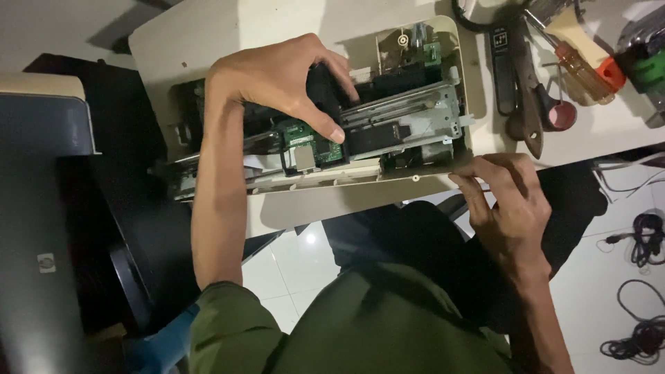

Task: Disassembling and reassembling the internal mechanism of an inkjet printer, focusing on the carriage and ribbon cable connections.

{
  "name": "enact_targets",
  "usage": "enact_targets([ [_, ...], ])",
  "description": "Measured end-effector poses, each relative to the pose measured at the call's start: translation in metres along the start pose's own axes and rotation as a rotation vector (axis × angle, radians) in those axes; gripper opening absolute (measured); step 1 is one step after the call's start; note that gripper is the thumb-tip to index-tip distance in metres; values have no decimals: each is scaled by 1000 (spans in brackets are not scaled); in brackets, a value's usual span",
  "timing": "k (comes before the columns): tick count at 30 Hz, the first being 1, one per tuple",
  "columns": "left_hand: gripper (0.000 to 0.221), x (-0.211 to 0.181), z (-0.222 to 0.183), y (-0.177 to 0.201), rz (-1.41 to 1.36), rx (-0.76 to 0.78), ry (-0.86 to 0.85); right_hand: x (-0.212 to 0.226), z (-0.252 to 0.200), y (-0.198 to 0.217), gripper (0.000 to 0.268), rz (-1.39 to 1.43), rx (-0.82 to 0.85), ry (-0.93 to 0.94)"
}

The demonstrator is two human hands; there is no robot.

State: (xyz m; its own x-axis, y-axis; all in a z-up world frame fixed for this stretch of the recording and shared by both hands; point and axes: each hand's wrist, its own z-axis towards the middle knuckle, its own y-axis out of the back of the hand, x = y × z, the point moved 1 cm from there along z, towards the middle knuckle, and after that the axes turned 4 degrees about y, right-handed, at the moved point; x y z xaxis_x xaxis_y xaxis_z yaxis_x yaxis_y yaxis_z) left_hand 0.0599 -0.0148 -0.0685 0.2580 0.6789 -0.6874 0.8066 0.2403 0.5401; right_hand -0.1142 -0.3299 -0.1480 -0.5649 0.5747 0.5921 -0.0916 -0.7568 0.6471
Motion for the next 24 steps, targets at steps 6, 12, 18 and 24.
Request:
enact_targets([
  [6,61,-1,1,3,-25,19,57,-7,3,-4,21,41,-30,34],
  [12,62,-3,1,3,11,21,85,-30,2,2,11,55,-18,34],
  [18,68,-10,-9,0,35,-31,59,-23,52,30,15,-9,16,146],
  [24,91,-40,-39,-13,69,-259,177,-5,60,42,13,-44,56,183],
])
